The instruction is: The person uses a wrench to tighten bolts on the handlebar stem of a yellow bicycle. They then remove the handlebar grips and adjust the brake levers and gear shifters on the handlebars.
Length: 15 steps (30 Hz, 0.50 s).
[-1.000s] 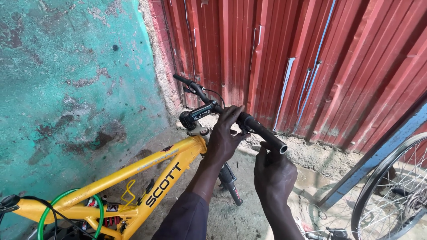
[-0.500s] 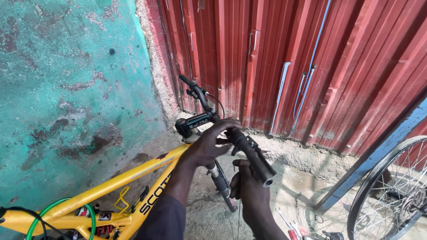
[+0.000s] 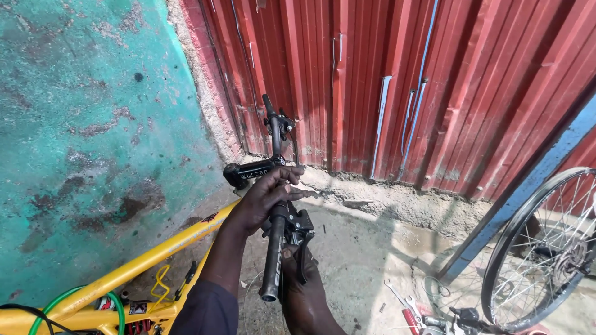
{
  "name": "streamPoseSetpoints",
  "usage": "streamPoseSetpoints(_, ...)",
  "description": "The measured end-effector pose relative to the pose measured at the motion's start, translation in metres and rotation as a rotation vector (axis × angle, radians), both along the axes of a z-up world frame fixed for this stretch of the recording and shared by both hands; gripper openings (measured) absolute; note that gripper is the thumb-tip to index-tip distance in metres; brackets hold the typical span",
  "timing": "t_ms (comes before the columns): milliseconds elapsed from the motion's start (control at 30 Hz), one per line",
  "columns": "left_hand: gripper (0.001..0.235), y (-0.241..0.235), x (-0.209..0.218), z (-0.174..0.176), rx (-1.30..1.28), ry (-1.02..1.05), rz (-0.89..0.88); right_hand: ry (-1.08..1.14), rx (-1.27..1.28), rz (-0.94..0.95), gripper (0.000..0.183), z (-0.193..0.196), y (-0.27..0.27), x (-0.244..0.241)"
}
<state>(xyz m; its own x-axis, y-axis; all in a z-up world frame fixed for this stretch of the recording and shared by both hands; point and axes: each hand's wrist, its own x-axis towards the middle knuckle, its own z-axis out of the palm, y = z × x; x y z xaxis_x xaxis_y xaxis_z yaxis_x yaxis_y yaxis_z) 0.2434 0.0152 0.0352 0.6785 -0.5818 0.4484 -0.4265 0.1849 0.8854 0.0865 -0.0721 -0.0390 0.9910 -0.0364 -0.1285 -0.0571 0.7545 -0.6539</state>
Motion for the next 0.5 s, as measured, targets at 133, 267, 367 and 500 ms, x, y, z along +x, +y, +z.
streamPoseSetpoints(133, 0.023, 0.003, 0.011, 0.003, 0.233, -0.033, 0.174, -0.045, 0.131, 0.079, 0.022, -0.004, 0.001, 0.002)
streamPoseSetpoints(267, 0.046, -0.003, 0.007, 0.013, 0.500, -0.135, 0.436, 0.005, 0.230, 0.102, 0.033, -0.007, -0.002, 0.001)
streamPoseSetpoints(367, 0.066, -0.007, 0.014, -0.008, 0.454, 0.168, 0.456, -0.017, 0.258, 0.149, 0.032, -0.001, -0.003, -0.002)
streamPoseSetpoints(500, 0.045, -0.021, -0.024, 0.001, 0.316, 0.339, 0.464, -0.022, 0.361, 0.212, 0.046, -0.004, -0.008, -0.003)
